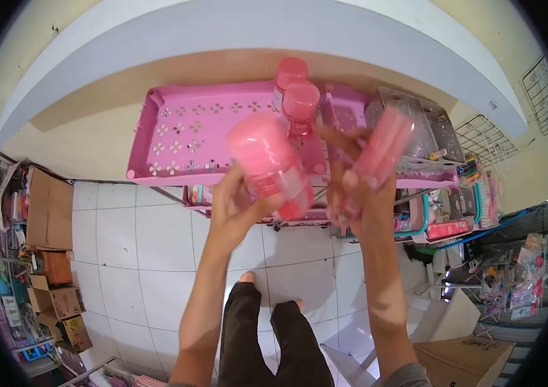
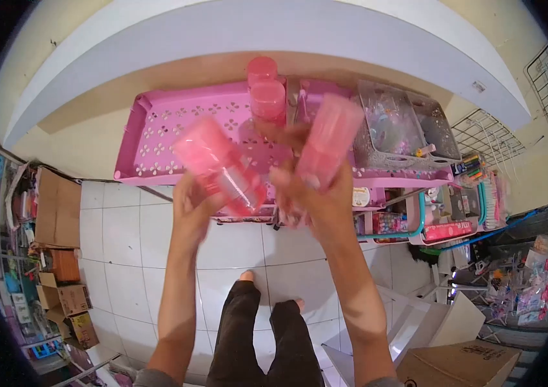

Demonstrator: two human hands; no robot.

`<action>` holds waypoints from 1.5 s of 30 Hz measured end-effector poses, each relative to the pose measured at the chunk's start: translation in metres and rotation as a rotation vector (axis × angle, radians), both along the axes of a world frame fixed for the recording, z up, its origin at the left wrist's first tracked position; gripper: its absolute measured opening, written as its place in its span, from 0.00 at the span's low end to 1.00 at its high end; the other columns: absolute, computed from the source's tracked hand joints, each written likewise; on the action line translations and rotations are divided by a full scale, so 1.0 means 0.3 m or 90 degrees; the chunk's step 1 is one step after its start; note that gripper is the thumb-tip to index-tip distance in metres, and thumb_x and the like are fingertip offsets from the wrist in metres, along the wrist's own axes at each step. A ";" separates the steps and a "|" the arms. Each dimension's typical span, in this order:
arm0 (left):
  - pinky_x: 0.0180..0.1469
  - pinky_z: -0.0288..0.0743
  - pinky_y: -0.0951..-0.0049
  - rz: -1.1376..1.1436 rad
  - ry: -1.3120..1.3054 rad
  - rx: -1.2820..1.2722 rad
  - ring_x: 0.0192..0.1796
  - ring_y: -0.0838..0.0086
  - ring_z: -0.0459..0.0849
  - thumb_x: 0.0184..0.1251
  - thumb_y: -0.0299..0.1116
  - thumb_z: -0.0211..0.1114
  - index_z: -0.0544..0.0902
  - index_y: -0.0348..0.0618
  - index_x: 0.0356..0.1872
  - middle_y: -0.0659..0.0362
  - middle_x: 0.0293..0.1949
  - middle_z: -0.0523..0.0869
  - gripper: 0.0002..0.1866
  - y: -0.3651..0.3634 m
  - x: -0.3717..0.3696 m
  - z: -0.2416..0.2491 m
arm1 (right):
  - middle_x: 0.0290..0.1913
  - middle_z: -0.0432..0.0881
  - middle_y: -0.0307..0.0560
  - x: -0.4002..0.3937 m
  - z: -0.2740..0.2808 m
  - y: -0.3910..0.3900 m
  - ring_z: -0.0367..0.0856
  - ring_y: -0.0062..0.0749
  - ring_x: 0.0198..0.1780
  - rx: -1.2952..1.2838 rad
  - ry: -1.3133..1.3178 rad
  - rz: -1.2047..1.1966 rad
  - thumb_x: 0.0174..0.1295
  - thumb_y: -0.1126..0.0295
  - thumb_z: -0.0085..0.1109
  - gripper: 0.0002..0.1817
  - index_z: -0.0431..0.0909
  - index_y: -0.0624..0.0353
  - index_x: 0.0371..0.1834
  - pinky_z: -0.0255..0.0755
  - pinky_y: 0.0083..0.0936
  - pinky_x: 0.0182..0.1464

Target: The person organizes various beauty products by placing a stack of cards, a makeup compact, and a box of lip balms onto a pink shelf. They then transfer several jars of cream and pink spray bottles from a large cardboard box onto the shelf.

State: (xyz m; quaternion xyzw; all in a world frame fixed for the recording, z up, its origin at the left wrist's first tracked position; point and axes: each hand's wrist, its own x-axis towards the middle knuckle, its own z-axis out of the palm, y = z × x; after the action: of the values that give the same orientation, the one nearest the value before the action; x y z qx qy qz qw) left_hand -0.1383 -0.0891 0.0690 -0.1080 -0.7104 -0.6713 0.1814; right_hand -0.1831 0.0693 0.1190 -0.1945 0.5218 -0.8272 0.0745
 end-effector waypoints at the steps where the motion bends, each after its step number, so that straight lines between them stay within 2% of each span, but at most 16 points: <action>1: 0.46 0.65 0.69 -0.070 -0.078 0.300 0.46 0.65 0.71 0.43 0.35 0.65 0.64 0.33 0.49 0.52 0.42 0.73 0.31 0.016 0.033 -0.004 | 0.42 0.73 0.60 0.025 -0.006 0.008 0.67 0.14 0.17 -0.070 -0.091 0.011 0.38 0.77 0.63 0.25 0.63 0.64 0.41 0.64 0.13 0.17; 2: 0.45 0.66 0.69 -0.140 -0.157 0.600 0.45 0.67 0.70 0.46 0.43 0.64 0.60 0.32 0.52 0.54 0.41 0.72 0.35 0.030 0.059 -0.009 | 0.42 0.73 0.60 0.048 -0.019 0.016 0.67 0.14 0.17 -0.079 -0.089 0.016 0.38 0.77 0.63 0.25 0.63 0.64 0.41 0.64 0.13 0.17; 6: 0.38 0.66 0.70 -0.271 -0.208 0.798 0.40 0.69 0.69 0.49 0.54 0.55 0.55 0.34 0.56 0.55 0.39 0.72 0.40 0.060 0.076 -0.103 | 0.41 0.72 0.66 0.112 -0.107 0.038 0.65 0.16 0.15 -0.095 -0.078 0.022 0.39 0.81 0.59 0.21 0.63 0.62 0.39 0.63 0.12 0.16; 8: 0.41 0.65 0.65 -0.530 -0.161 1.026 0.41 0.67 0.69 0.45 0.55 0.58 0.53 0.36 0.57 0.51 0.42 0.69 0.43 0.071 0.065 -0.135 | 0.41 0.72 0.68 0.123 -0.132 0.042 0.64 0.16 0.15 -0.086 -0.072 0.018 0.40 0.81 0.59 0.21 0.63 0.61 0.39 0.63 0.12 0.16; 13: 0.39 0.64 0.68 -0.549 -0.164 1.010 0.39 0.67 0.69 0.41 0.55 0.62 0.52 0.37 0.57 0.51 0.40 0.70 0.46 0.073 0.057 -0.134 | 0.38 0.75 0.63 0.127 -0.154 0.061 0.67 0.19 0.13 -0.018 -0.061 -0.008 0.39 0.74 0.61 0.24 0.60 0.58 0.39 0.64 0.13 0.14; 19: 0.41 0.65 0.65 -0.568 -0.119 1.017 0.42 0.63 0.71 0.41 0.54 0.62 0.54 0.36 0.56 0.49 0.42 0.70 0.45 0.060 0.055 -0.136 | 0.34 0.75 0.66 0.116 -0.103 0.095 0.69 0.17 0.18 -0.015 -0.085 -0.021 0.40 0.80 0.60 0.20 0.65 0.61 0.38 0.63 0.13 0.18; 21: 0.47 0.66 0.62 -0.258 -0.142 0.798 0.46 0.62 0.71 0.42 0.46 0.64 0.57 0.35 0.54 0.48 0.44 0.70 0.40 0.035 0.073 -0.114 | 0.33 0.76 0.63 0.086 -0.099 0.134 0.71 0.19 0.20 0.036 0.019 0.040 0.40 0.80 0.60 0.18 0.66 0.61 0.37 0.65 0.14 0.21; 22: 0.47 0.66 0.62 -0.261 -0.144 0.802 0.46 0.62 0.71 0.42 0.46 0.64 0.57 0.35 0.54 0.48 0.44 0.70 0.40 0.022 0.075 -0.092 | 0.32 0.77 0.59 0.067 -0.096 0.151 0.74 0.21 0.22 0.087 0.120 0.104 0.41 0.79 0.60 0.17 0.68 0.62 0.36 0.68 0.16 0.23; 24: 0.52 0.64 0.63 -0.008 -0.027 0.498 0.49 0.63 0.71 0.40 0.33 0.67 0.62 0.33 0.50 0.47 0.45 0.71 0.34 -0.007 0.062 -0.035 | 0.31 0.78 0.56 0.043 -0.045 0.163 0.76 0.26 0.24 0.219 0.160 0.050 0.40 0.78 0.61 0.18 0.69 0.63 0.36 0.69 0.19 0.26; 26: 0.50 0.66 0.66 0.049 -0.048 0.351 0.47 0.65 0.73 0.38 0.28 0.68 0.64 0.33 0.48 0.48 0.43 0.73 0.32 -0.025 0.020 0.004 | 0.31 0.78 0.54 0.005 0.004 0.160 0.77 0.30 0.26 0.350 0.199 -0.001 0.39 0.77 0.61 0.18 0.70 0.63 0.36 0.70 0.21 0.30; 27: 0.49 0.68 0.68 0.104 -0.062 0.199 0.45 0.66 0.75 0.36 0.24 0.69 0.67 0.33 0.46 0.50 0.42 0.74 0.30 -0.032 -0.010 0.014 | 0.32 0.78 0.53 -0.023 0.024 0.152 0.78 0.35 0.29 0.462 0.323 -0.083 0.38 0.76 0.62 0.20 0.70 0.63 0.38 0.70 0.23 0.33; 28: 0.49 0.68 0.68 0.104 -0.064 0.202 0.45 0.66 0.75 0.36 0.24 0.69 0.67 0.33 0.46 0.50 0.42 0.74 0.30 -0.027 -0.044 0.019 | 0.33 0.78 0.52 -0.049 0.039 0.142 0.78 0.39 0.32 0.572 0.448 -0.166 0.36 0.76 0.62 0.22 0.69 0.63 0.40 0.70 0.25 0.36; 30: 0.46 0.71 0.70 0.191 0.026 -0.035 0.42 0.67 0.77 0.34 0.25 0.70 0.70 0.33 0.41 0.52 0.38 0.77 0.27 0.002 -0.109 0.031 | 0.34 0.77 0.53 -0.090 0.062 0.100 0.77 0.41 0.33 0.543 0.501 -0.185 0.35 0.75 0.62 0.23 0.70 0.62 0.40 0.70 0.26 0.36; 39: 0.43 0.73 0.70 0.158 -0.033 -0.222 0.37 0.60 0.78 0.30 0.26 0.71 0.70 0.34 0.41 0.47 0.35 0.77 0.30 0.073 -0.195 -0.026 | 0.32 0.75 0.54 -0.165 0.042 -0.003 0.74 0.47 0.34 0.605 0.517 -0.148 0.35 0.71 0.62 0.22 0.70 0.63 0.38 0.68 0.31 0.35; 43: 0.44 0.72 0.69 0.111 -0.038 -0.180 0.38 0.60 0.78 0.30 0.27 0.71 0.69 0.34 0.43 0.47 0.35 0.78 0.31 0.048 -0.195 -0.012 | 0.31 0.75 0.55 -0.179 0.025 0.000 0.74 0.48 0.33 0.630 0.453 -0.165 0.35 0.70 0.63 0.22 0.70 0.64 0.38 0.68 0.32 0.35; 45: 0.43 0.73 0.74 -0.015 -0.082 -0.167 0.41 0.70 0.78 0.40 0.16 0.59 0.67 0.35 0.46 0.53 0.41 0.77 0.25 0.005 -0.189 -0.008 | 0.31 0.75 0.56 -0.175 0.039 0.003 0.74 0.48 0.33 0.640 0.417 -0.151 0.35 0.70 0.63 0.23 0.70 0.64 0.37 0.68 0.31 0.35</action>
State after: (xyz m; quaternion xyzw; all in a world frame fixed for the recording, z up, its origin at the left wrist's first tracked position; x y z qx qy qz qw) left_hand -0.1949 -0.0877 0.0666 -0.0960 -0.8009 -0.5804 0.1116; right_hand -0.2357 0.0704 0.1308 -0.3206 0.8621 -0.3797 -0.0995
